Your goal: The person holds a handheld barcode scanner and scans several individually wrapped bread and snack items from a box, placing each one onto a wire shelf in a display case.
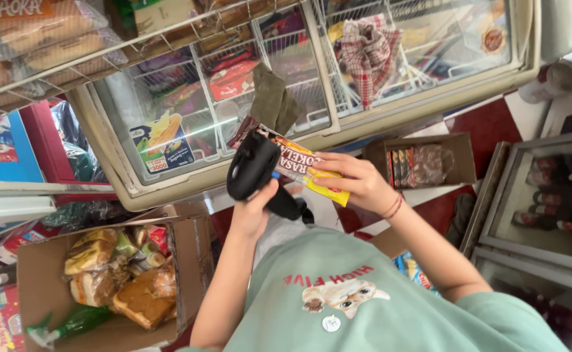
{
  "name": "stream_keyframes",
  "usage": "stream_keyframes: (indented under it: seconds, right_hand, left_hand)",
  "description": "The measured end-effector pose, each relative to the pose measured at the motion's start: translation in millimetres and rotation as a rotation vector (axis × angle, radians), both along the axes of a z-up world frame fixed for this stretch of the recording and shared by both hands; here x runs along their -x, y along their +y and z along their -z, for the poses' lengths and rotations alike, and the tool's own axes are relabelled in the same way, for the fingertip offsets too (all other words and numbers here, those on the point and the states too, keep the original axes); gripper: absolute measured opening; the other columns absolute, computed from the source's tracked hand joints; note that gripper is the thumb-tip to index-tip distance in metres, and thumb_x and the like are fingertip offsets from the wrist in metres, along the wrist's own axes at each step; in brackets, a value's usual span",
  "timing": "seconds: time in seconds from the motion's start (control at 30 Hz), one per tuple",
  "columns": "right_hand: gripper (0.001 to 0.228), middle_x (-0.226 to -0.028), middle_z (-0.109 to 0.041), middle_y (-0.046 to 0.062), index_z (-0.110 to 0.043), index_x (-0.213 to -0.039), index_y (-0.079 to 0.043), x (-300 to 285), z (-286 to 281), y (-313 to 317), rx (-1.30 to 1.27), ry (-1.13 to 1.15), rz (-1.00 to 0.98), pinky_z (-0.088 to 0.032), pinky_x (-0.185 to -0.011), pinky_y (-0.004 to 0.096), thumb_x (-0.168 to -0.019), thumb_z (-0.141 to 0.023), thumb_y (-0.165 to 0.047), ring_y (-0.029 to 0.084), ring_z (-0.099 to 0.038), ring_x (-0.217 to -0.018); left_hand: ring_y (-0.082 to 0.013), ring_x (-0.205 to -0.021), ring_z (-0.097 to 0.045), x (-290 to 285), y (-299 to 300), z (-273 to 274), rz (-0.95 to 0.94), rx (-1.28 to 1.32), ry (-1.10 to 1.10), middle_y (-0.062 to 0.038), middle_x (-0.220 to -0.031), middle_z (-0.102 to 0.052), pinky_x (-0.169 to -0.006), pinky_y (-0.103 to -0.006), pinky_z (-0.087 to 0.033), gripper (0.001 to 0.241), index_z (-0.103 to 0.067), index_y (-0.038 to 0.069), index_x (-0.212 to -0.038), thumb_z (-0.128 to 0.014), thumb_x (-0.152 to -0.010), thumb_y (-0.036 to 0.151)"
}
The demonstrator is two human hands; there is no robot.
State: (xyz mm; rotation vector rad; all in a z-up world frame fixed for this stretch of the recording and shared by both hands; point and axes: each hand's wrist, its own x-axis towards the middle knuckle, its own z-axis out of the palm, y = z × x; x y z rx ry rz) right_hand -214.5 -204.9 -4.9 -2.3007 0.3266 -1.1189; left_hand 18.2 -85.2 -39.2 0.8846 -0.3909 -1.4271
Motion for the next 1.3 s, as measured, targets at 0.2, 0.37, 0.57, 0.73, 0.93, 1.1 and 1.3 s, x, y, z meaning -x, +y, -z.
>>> stream_keyframes:
  seconds: [0.2,0.37,0.57,0.73,0.93,1.1,1.3]
  right_hand:
    - [0.057,-0.132,-0.065,0.018,-0.062,-0.128,0.001,-32,-18,-21,-0.117,0.064,0.189,-0.054,-0.099,0.04,-0.076,-0.083,-0.005,0.037,-0.066,-0.117]
    - [0.045,-0.128,-0.071,0.014,-0.062,-0.138,-0.001,-48,8,-58,-1.518,-0.646,0.01,-0.059,-0.098,0.037,-0.099,-0.065,-0.023,0.023,-0.071,-0.115]
    - [0.044,-0.117,-0.072,0.008,-0.065,-0.136,0.001,-57,33,-100,-1.246,-0.027,-0.024,-0.054,-0.071,0.025,-0.095,-0.066,-0.015,0.01,-0.063,-0.091]
    - [0.037,-0.106,-0.073,0.007,-0.065,-0.125,-0.001,-72,29,-125,-1.374,0.038,-0.178,-0.058,-0.078,0.028,-0.089,-0.074,-0.001,0.011,-0.069,-0.091]
    - [0.041,-0.112,-0.072,0.008,-0.06,-0.123,-0.001,-58,40,-172,-1.367,-0.41,-0.155,-0.056,-0.095,0.035,-0.086,-0.077,0.006,0.018,-0.07,-0.105]
    - [0.049,-0.113,-0.071,0.007,-0.053,-0.129,-0.008,-31,50,-218,-1.382,-0.491,-0.135,-0.055,-0.096,0.035,-0.086,-0.074,0.002,0.018,-0.068,-0.107]
    - [0.027,-0.098,-0.058,0.01,-0.062,-0.137,0.002,42,88,-279,-1.443,-0.162,-0.028,-0.043,-0.07,0.037,-0.111,-0.062,-0.006,0.019,-0.05,-0.083]
  left_hand:
    - [-0.0199,-0.108,-0.064,-27,-59,1,-0.066,0.041,0.002,-0.006,-0.12,-0.066,-0.096,-0.043,-0.056,0.043,-0.061,0.005,-0.134,-0.071,-0.093,-0.002]
    - [-0.0119,-0.123,-0.061,-46,-97,-20,-0.151,0.149,0.066,0.002,-0.136,-0.065,-0.108,-0.0348,-0.047,0.054,-0.057,0.01,-0.138,-0.069,-0.086,-0.001]
    - [-0.0166,-0.118,-0.062,-76,-133,5,-0.001,0.07,-0.265,-0.005,-0.129,-0.066,-0.104,-0.0351,-0.048,0.053,-0.062,0.001,-0.137,-0.078,-0.087,-0.004]
    - [-0.0162,-0.116,-0.062,-81,-160,-26,0.181,0.1,-0.517,-0.005,-0.127,-0.067,-0.103,-0.0338,-0.05,0.054,-0.062,0.0,-0.135,-0.084,-0.086,0.002]
    - [-0.0141,-0.13,-0.056,-67,-194,-96,0.378,0.243,-0.625,-0.005,-0.147,-0.058,-0.112,-0.031,-0.044,0.088,-0.045,0.004,-0.153,-0.088,-0.077,0.011]
    - [-0.0128,-0.123,-0.058,-2,-218,-67,0.299,0.167,-0.771,-0.006,-0.139,-0.064,-0.107,-0.0296,-0.045,0.093,-0.045,0.004,-0.152,-0.091,-0.072,0.017]
    - [-0.0131,-0.106,-0.067,62,-261,-2,0.104,0.054,-0.482,-0.005,-0.114,-0.072,-0.094,-0.0301,-0.055,0.051,-0.065,0.002,-0.125,-0.087,-0.08,0.008]
